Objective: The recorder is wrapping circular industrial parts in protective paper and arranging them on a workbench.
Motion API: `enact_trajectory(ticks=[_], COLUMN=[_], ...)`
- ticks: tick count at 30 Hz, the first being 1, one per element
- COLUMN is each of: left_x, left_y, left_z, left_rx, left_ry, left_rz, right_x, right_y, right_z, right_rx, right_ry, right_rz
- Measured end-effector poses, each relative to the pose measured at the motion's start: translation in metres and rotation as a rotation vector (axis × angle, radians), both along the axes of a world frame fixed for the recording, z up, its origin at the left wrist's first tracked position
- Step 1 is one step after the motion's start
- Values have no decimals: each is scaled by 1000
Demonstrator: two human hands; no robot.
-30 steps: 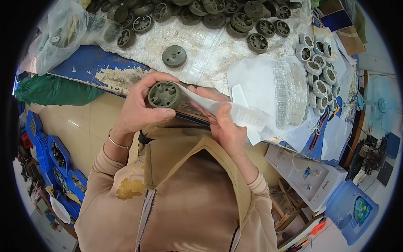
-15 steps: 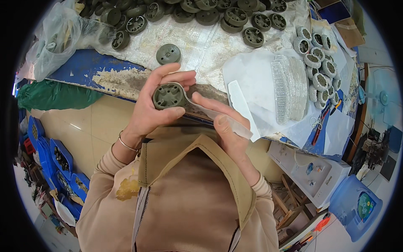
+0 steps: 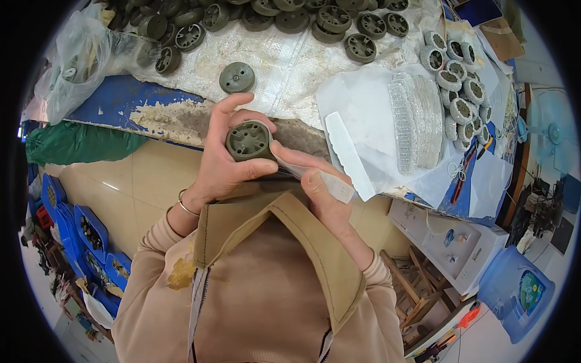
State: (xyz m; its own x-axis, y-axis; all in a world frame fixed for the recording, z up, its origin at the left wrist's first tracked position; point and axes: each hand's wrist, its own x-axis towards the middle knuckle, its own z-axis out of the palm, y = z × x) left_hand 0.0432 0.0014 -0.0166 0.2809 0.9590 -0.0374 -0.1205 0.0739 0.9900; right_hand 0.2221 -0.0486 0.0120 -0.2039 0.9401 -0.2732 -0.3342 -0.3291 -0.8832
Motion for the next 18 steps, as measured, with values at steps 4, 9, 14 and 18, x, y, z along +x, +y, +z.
enact_trajectory(ticks=[4,9,14,18], left_x=[-4,-8,-16,-10], left_y=[0,2,3,-1], left_z=[-2,17,6,2], left_rx=[90,-319,-166,-110], left_ry=[-19,-345,-310,-244], left_rz=[-92,-194,-212,-113], right_x=[5,3,7,-1], right_y=[2,3,0,-4], right_z=[-4,-1,-4,-3], right_rx=[-32,11,-42,-14], right_ry=[-35,90,34,36], right_rz=[11,-114,-147,-185])
